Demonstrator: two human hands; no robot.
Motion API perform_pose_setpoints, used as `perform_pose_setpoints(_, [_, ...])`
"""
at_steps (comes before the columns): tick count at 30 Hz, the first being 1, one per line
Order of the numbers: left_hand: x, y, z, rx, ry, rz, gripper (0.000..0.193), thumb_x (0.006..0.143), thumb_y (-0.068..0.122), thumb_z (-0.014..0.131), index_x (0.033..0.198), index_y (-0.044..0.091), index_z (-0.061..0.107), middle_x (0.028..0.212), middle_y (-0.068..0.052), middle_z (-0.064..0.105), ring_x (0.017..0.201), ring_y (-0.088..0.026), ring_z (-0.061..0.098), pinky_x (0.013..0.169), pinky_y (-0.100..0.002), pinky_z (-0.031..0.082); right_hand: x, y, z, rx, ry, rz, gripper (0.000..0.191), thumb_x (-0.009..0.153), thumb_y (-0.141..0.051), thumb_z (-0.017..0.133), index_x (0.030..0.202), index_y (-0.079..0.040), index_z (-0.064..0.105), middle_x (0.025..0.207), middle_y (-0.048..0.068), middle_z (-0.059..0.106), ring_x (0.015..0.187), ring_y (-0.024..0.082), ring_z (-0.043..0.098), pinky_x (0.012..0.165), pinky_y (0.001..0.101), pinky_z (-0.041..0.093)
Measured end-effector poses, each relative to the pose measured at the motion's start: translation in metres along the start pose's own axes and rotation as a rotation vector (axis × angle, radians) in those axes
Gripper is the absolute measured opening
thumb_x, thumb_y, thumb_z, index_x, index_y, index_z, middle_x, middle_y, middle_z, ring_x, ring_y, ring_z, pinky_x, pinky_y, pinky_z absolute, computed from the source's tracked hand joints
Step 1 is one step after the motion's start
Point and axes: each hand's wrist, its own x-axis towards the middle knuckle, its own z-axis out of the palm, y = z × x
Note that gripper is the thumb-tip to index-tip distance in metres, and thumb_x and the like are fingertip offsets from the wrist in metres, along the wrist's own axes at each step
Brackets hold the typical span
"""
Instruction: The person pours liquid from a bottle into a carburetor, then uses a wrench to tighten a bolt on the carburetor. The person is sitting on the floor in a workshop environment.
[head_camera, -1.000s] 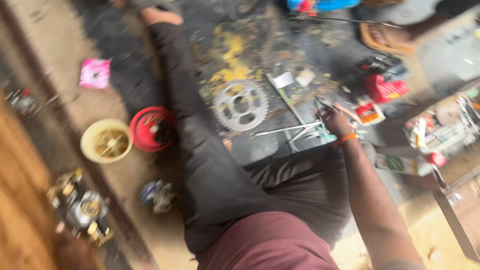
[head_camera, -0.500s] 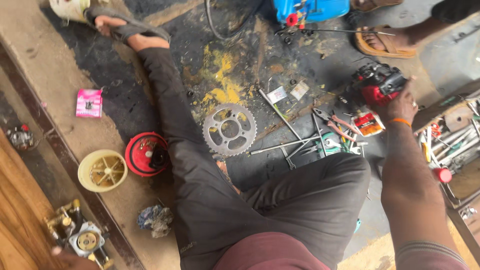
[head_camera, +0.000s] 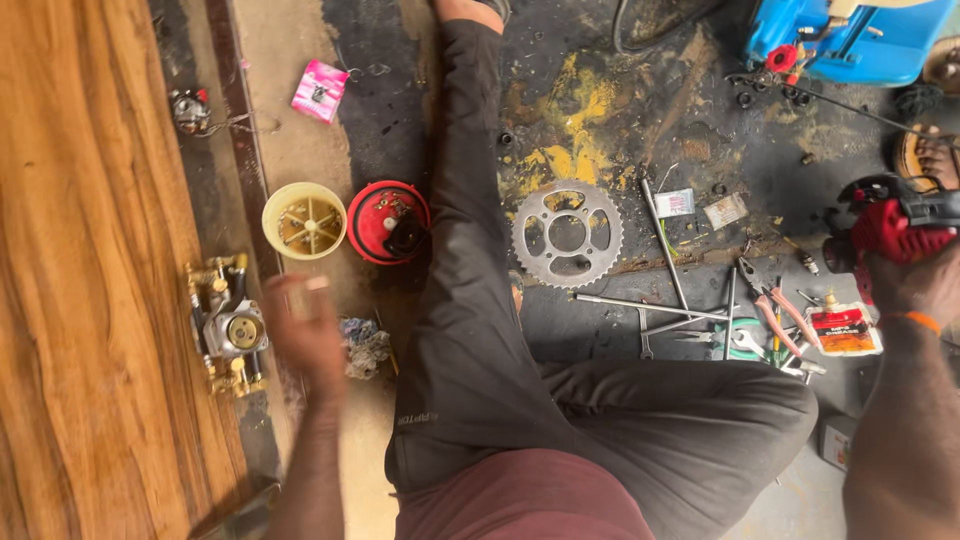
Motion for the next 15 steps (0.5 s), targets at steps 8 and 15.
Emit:
perform_pose_setpoints(8, [-0.103, 0.178, 0.118, -0.915, -0.901, -0.283, 0.036, 0.101, 0.026, 0.067, 0.128, 0.002, 0.065, 0.118, -0.012, 0.071, 0.101, -0.020, 0.070, 0.087, -0.035, 0.056, -0.018, -0.076, -0.057, 0.031, 0.037, -0.317, 0.103, 0.071, -0.051, 0.097, 0.153, -0.013, 0.047, 0.134, 0.024, 0.054, 0.107, 0.044, 0.065, 0.090, 0.0533, 0.055])
perform_pose_setpoints(15, [-0.109, 0.224, 0.187, -1.176, -1.316, -0.856, 0.105, 0.085, 0.081, 0.050, 0.161, 0.015, 0.022, 0.145, -0.008, 0.054, 0.130, -0.024, 0.057, 0.108, -0.047, 0.047, -0.114, -0.197, -0.106, 0.174, 0.230, -0.745, 0.081, 0.078, -0.040, 0.098, 0.141, -0.009, 0.058, 0.135, 0.022, 0.054, 0.115, 0.040, 0.060, 0.090, 0.0489, 0.054])
